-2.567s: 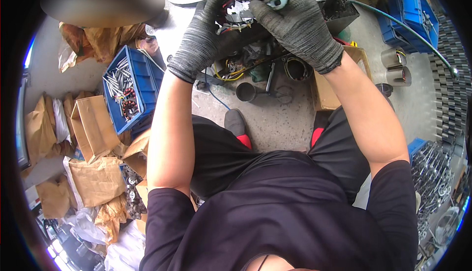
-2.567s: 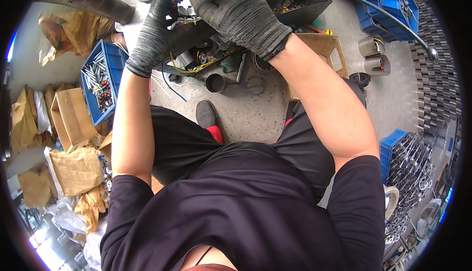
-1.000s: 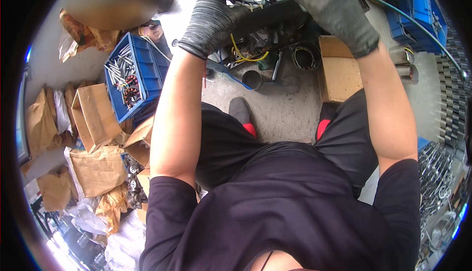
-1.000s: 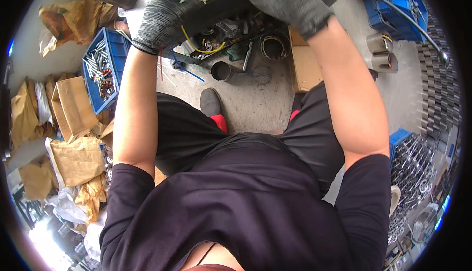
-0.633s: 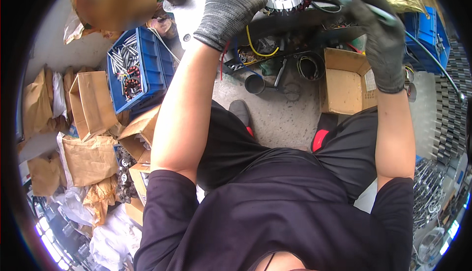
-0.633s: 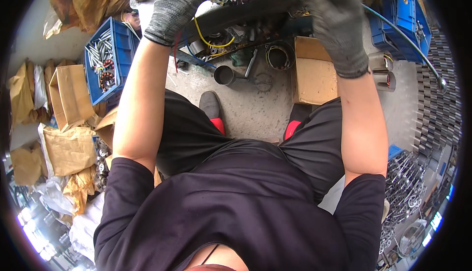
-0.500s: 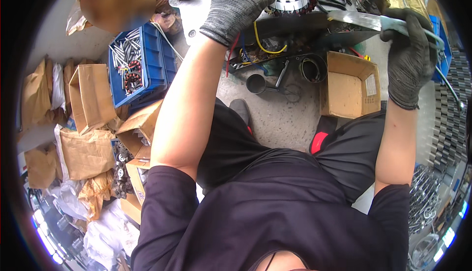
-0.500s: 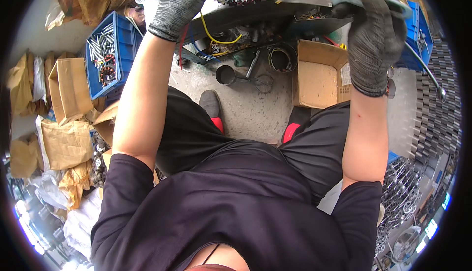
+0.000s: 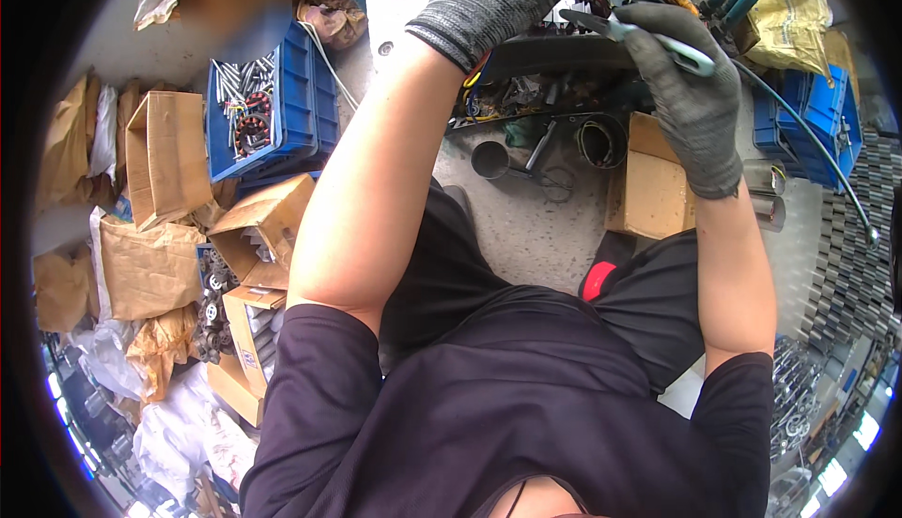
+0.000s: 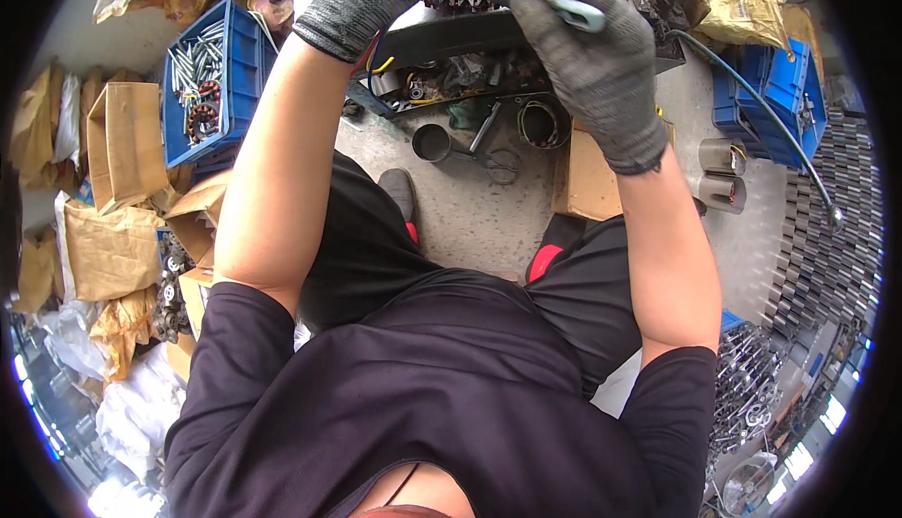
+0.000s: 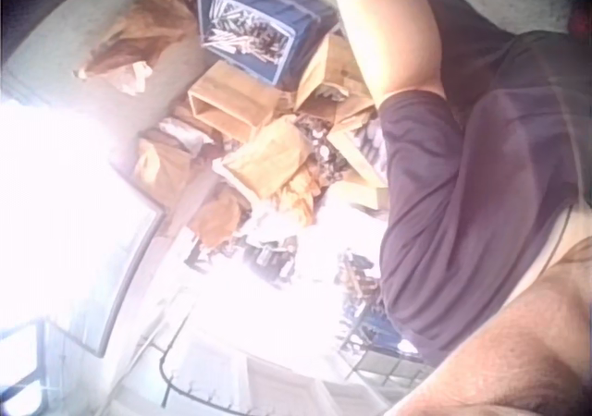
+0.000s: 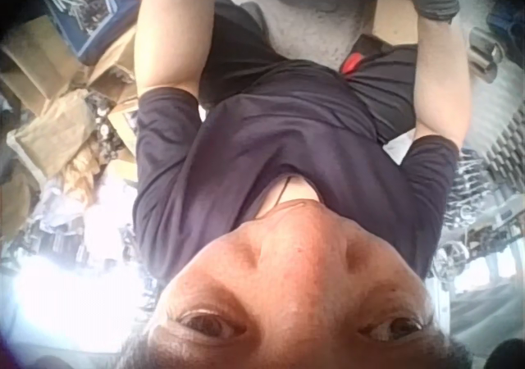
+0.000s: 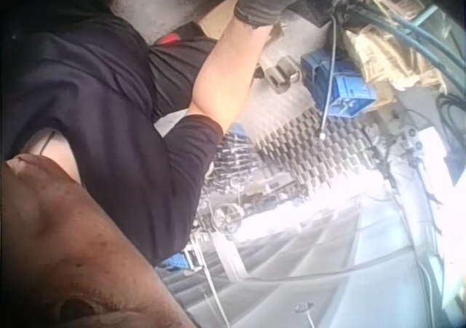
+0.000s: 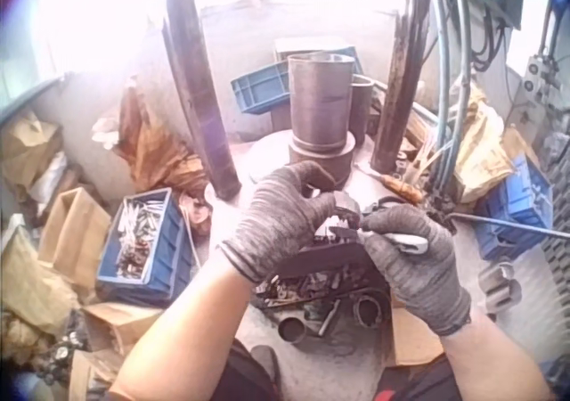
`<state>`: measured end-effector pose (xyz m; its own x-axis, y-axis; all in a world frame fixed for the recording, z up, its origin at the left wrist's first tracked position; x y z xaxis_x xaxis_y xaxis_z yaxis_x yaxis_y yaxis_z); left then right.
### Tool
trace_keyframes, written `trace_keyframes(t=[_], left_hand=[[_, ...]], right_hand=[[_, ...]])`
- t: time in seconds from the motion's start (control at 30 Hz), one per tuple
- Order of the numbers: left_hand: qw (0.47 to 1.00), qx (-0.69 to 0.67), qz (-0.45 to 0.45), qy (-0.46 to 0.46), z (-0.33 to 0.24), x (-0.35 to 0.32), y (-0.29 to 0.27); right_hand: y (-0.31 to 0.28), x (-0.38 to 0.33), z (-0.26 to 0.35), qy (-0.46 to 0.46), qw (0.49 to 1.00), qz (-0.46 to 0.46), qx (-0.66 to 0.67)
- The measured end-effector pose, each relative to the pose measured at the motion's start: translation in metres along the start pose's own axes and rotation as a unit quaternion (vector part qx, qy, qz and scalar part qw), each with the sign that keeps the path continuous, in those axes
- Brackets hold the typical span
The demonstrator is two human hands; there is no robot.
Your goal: The recorder is assembling an electric motor by inserting a copper winding stator into a metal housing using a manual hydraulic press.
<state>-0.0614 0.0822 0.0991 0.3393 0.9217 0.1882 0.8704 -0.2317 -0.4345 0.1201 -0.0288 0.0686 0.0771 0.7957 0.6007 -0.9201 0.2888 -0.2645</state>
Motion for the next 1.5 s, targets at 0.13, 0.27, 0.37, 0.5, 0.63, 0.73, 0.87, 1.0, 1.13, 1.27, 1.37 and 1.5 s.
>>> trace_keyframes(t=[0.13,0.27,0.37,0.5,0.63,0.73,0.87,1.0,1.13,1.27,1.37,1.5], left_hand=[[0.993,0.045,-0.02,0.103,0.004,0.003,0.0],[0.998,0.012,-0.002,0.057,0.007,0.009,0.0],[1.0,-0.013,0.023,0.001,0.003,0.005,-0.008],[0.997,0.025,0.004,0.066,0.017,0.012,-0.004],[0.999,0.001,0.052,0.0,0.008,0.004,-0.008],[0.984,0.012,0.084,0.16,0.01,-0.01,-0.019],[0.975,0.103,0.036,0.194,0.015,-0.015,-0.008],[0.995,-0.057,0.085,0.011,0.035,0.001,-0.008],[0.999,-0.04,0.028,-0.004,0.038,0.001,-0.005],[0.998,-0.043,0.036,0.006,0.054,0.003,-0.008],[0.999,0.043,0.02,0.017,0.07,0.017,0.0],[0.996,0.051,-0.011,0.076,0.069,0.021,0.007]], right_hand=[[0.018,0.009,-0.01,0.002,0.999,-0.004,-0.052],[0.014,0.009,-0.016,0.072,0.997,0.001,0.0],[-0.007,0.011,-0.001,0.147,0.988,-0.01,0.05],[0.008,0.012,-0.006,0.101,0.993,-0.064,0.026],[0.006,0.01,-0.023,0.019,0.999,0.018,-0.037],[-0.006,0.0,-0.006,0.093,0.994,0.006,0.061],[-0.036,-0.002,0.003,0.182,0.979,-0.051,0.071],[-0.069,0.0,-0.022,0.201,0.97,-0.116,0.071],[-0.082,-0.002,-0.026,0.213,0.958,-0.156,0.112],[-0.069,-0.003,-0.015,0.212,0.96,-0.143,0.11],[-0.053,-0.004,-0.006,0.204,0.964,-0.125,0.117],[-0.044,-0.005,-0.011,0.168,0.974,-0.102,0.116]])
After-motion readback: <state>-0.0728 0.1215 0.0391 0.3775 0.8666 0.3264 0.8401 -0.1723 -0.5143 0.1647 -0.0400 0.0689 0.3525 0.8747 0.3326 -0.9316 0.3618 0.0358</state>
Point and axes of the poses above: each hand's wrist, its own x-axis towards the middle knuckle, its own y-axis out of the palm, z = x × y, the point moved 2 cm from there along x, towards the middle knuckle, and after that the axes turned 6 degrees about -z, right-handed, at the moved point
